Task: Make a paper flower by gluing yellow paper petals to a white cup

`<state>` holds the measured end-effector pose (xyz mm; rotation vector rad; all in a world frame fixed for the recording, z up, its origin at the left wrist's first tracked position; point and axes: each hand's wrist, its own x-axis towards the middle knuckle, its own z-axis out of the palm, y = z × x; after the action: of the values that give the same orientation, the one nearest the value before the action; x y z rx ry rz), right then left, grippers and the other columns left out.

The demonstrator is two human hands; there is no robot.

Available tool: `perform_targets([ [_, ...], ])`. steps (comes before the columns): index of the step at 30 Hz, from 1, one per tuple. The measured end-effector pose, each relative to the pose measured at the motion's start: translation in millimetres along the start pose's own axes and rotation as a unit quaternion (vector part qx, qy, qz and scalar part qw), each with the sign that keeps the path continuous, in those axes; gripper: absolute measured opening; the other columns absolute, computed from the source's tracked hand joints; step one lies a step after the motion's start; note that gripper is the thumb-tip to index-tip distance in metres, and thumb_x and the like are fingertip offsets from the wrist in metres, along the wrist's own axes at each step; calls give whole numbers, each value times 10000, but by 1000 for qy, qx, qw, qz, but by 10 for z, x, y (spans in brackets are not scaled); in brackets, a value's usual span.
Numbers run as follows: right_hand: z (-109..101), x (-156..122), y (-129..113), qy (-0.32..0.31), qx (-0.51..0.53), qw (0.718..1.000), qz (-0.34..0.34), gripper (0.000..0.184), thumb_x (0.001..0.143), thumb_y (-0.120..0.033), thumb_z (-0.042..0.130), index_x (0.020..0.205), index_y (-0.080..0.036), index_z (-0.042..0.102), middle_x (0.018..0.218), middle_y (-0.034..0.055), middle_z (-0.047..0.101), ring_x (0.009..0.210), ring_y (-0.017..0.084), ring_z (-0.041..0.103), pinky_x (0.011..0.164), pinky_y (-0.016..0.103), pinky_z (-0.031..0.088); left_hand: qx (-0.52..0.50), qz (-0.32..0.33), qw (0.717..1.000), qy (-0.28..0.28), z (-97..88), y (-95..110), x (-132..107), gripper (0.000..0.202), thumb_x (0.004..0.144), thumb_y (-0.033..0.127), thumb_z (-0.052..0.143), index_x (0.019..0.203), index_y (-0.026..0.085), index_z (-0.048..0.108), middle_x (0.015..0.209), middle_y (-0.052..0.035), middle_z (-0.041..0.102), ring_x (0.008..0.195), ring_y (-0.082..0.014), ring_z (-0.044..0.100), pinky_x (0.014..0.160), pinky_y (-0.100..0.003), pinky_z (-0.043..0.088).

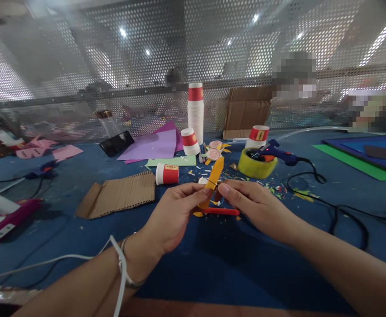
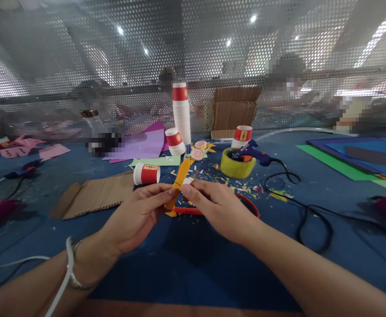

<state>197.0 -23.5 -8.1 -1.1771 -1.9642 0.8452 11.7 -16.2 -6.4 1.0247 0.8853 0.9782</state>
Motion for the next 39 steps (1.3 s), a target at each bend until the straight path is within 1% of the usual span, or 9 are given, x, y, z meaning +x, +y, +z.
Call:
perform_targets([
  [3, -10, -8, -8, -11, -9, 1000, 8, 494, 1002, -585, 372, 783, -204, 597, 769, 23, 602, 712, 162, 528, 626, 286, 394, 2, 5, 1000, 5, -7, 2, -2, 201, 710, 326, 832, 781, 150, 768, 719, -17, 638, 686, -123, 511, 661, -277, 380],
  [6, -11, -10, -10, -12, -6, 1000, 16, 494, 994, -588, 391, 804, -202, 633, 763, 20, 605, 713, 166, 534, 626, 293, 397, 17, 9, 1000, -5, -5, 0, -6, 203, 720, 333, 826, 780, 151, 760, 702, -10, 624, 673, -122, 499, 668, -285, 373],
  [11, -6, -5, -8, -11, -23, 1000, 14, 486, 984, -576, 425, 750, -200, 624, 718, 15, 589, 665, 159, 509, 589, 302, 377, 9, 13, 1000, -18, 1, -15, -4, 210, 705, 312, 833, 703, 160, 689, 644, 14, 588, 643, -119, 487, 660, -288, 362],
  [16, -4, -13, -22, -8, -25, 1000, 15, 493, 974, -581, 440, 730, -196, 629, 735, 24, 620, 668, 162, 539, 586, 302, 388, 2, 6, 1000, -23, 5, -13, -14, 199, 726, 291, 806, 714, 159, 657, 649, 23, 581, 640, -111, 484, 660, -276, 361],
  [21, -5, -20, -33, 6, -30, 999, 10, 487, 956, -581, 478, 719, -196, 661, 680, 20, 609, 638, 165, 540, 571, 291, 402, -19, 1, 999, -33, 23, 3, -29, 195, 719, 268, 801, 701, 157, 642, 670, 24, 586, 666, -112, 499, 680, -268, 374],
  [27, -26, -22, -51, 1, -17, 1000, 7, 494, 942, -608, 489, 723, -203, 670, 636, 19, 580, 624, 167, 518, 557, 286, 412, 9, -3, 999, -32, 17, 3, -20, 190, 734, 263, 779, 698, 162, 623, 656, 26, 565, 648, -113, 472, 664, -274, 354],
  [32, -32, -27, -41, -5, -9, 1000, 9, 516, 934, -616, 493, 648, -206, 616, 619, 10, 550, 604, 158, 498, 530, 281, 386, 15, 33, 999, -40, 7, -14, -21, 200, 729, 228, 791, 747, 175, 599, 727, 28, 590, 702, -115, 520, 699, -271, 392],
  [36, -26, -25, -34, -7, -13, 1000, 12, 522, 939, -603, 486, 607, -204, 544, 604, -5, 491, 577, 137, 433, 508, 276, 335, 24, 48, 998, -36, 5, -12, -36, 198, 740, 214, 783, 769, 175, 591, 759, 28, 586, 726, -111, 533, 728, -271, 414],
  [39, -22, -20, -32, -11, -13, 1000, 10, 520, 947, -589, 470, 596, -205, 479, 604, -24, 429, 565, 122, 385, 508, 272, 302, 23, 52, 998, -29, 1, 0, -39, 273, 732, 212, 801, 811, 184, 542, 750, 38, 576, 722, -102, 538, 720, -258, 417],
])
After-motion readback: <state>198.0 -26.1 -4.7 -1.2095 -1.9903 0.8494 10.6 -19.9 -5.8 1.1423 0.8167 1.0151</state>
